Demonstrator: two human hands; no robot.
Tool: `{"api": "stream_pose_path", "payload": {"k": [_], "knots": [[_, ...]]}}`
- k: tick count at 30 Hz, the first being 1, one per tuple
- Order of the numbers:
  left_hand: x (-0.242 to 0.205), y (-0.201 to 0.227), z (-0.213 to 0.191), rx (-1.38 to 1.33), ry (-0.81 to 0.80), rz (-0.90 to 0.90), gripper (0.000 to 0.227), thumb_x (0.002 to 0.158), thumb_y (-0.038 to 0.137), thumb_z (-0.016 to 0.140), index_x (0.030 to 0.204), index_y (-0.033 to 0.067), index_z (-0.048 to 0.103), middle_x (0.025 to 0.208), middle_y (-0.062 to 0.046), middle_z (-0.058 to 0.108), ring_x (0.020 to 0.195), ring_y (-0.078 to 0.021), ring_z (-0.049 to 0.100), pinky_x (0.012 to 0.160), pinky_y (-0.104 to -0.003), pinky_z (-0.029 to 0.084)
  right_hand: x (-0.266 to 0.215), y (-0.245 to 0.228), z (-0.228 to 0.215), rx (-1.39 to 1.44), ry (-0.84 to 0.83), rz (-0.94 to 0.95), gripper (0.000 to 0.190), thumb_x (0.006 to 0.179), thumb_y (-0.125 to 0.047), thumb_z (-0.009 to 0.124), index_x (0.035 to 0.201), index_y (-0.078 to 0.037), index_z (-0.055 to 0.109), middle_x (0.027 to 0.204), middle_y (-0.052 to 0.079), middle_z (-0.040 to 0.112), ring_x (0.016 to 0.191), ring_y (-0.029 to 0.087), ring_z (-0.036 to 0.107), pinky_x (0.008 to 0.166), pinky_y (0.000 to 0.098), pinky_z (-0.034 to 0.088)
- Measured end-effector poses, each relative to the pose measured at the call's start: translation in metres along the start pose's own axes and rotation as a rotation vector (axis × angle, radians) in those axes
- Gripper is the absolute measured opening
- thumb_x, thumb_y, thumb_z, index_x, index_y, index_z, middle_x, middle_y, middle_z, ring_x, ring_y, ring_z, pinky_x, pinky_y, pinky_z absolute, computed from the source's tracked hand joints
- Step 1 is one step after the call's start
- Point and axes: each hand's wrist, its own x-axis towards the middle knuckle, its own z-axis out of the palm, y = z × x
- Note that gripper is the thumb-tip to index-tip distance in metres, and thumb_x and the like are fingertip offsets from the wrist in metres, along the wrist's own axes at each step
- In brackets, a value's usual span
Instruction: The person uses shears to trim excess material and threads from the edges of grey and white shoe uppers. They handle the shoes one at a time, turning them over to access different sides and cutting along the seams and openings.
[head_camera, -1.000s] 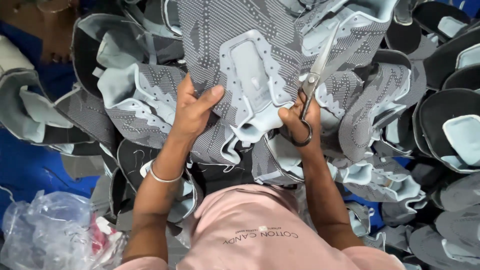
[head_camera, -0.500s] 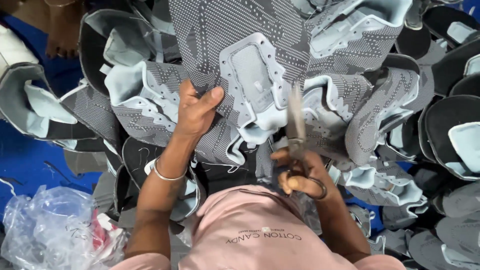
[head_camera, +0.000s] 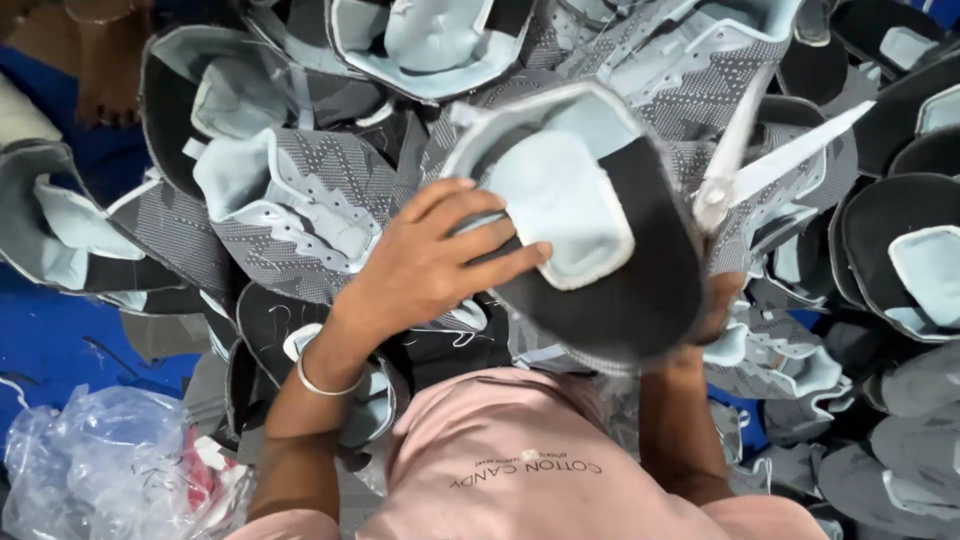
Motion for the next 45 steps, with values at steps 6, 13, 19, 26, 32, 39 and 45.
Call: {"api": "stream_pose_path", "payload": {"k": [6,13,19,26,32,39,45], "knots": [[-0.008,-0.011,-0.003,-0.052,-0.141,-0.185,0.048,0.081,0.006,0.073,0.128,0.0131,0.068,0.123,-0.006,0.062,0.136,-0.03,0.052,0.122,-0.05,0.035,0.03,0.019,-0.03,-0.226,0.092,0.004,0.071,0.075,-0.007,0.07,0.143,0.005,0.051,0.126,0.015,0.063,0.116,0.023,0.065,0.107,0.0364,0.051],[-0.034,-0.023,-0.03,0.134,0.103,-0.612,0.05,0.096,-0.006,0.067,0.144,0.0082,0.06,0.153,-0.01,0.047,0.15,-0.0351,0.042,0.128,-0.047,0.032,0.04,0.011,-0.021,-0.226,0.106,0.026,0.064,0.073,-0.006,0.066,0.135,0.005,0.054,0.121,0.012,0.065,0.112,0.021,0.066,0.105,0.0334,0.051],[-0.011,-0.016,-0.024,0.066,-0.019,-0.28,0.053,0.083,0.003,0.072,0.135,0.0134,0.068,0.152,-0.018,0.046,0.143,-0.0427,0.037,0.121,-0.055,0.031,0.043,0.014,-0.028,-0.216,0.074,0.018,0.063,0.078,-0.011,0.069,0.136,0.006,0.054,0.119,0.012,0.066,0.111,0.021,0.066,0.102,0.0327,0.051],[0.006,-0.019,-0.041,-0.014,0.232,-0.401,0.018,0.088,0.002,0.068,0.106,-0.002,0.066,0.107,-0.013,0.065,0.11,-0.0322,0.061,0.099,-0.046,0.043,0.039,0.032,-0.057,-0.027,-0.097,-0.063,0.067,0.106,-0.047,0.064,0.142,0.007,0.048,0.106,0.019,0.071,0.089,0.02,0.07,0.077,0.0283,0.053],[0.005,-0.031,-0.051,-0.468,0.545,-0.794,0.034,0.122,0.017,0.057,0.094,-0.0001,0.05,0.077,0.0,0.044,0.07,-0.0076,0.035,0.063,-0.025,0.03,0.043,0.034,-0.056,0.005,-0.197,-0.028,0.062,0.109,-0.04,0.06,0.146,0.007,0.043,0.11,0.027,0.068,0.091,0.027,0.07,0.08,0.036,0.055],[0.021,-0.019,-0.044,-0.677,0.525,-0.793,0.029,0.117,0.024,0.057,0.096,0.0034,0.051,0.08,0.007,0.044,0.069,-0.0014,0.034,0.059,-0.022,0.028,0.049,0.041,-0.066,0.09,-0.26,-0.044,0.055,0.11,-0.032,0.056,0.147,0.006,0.042,0.112,0.03,0.069,0.092,0.031,0.071,0.078,0.038,0.056],[0.023,-0.02,-0.044,-0.454,0.449,-0.756,0.031,0.118,0.022,0.06,0.097,0.0018,0.051,0.075,0.003,0.046,0.071,-0.006,0.039,0.062,-0.025,0.034,0.05,0.043,-0.071,0.103,-0.285,-0.053,0.052,0.11,-0.029,0.056,0.148,0.004,0.042,0.113,0.03,0.069,0.093,0.031,0.071,0.08,0.0385,0.057]]}}
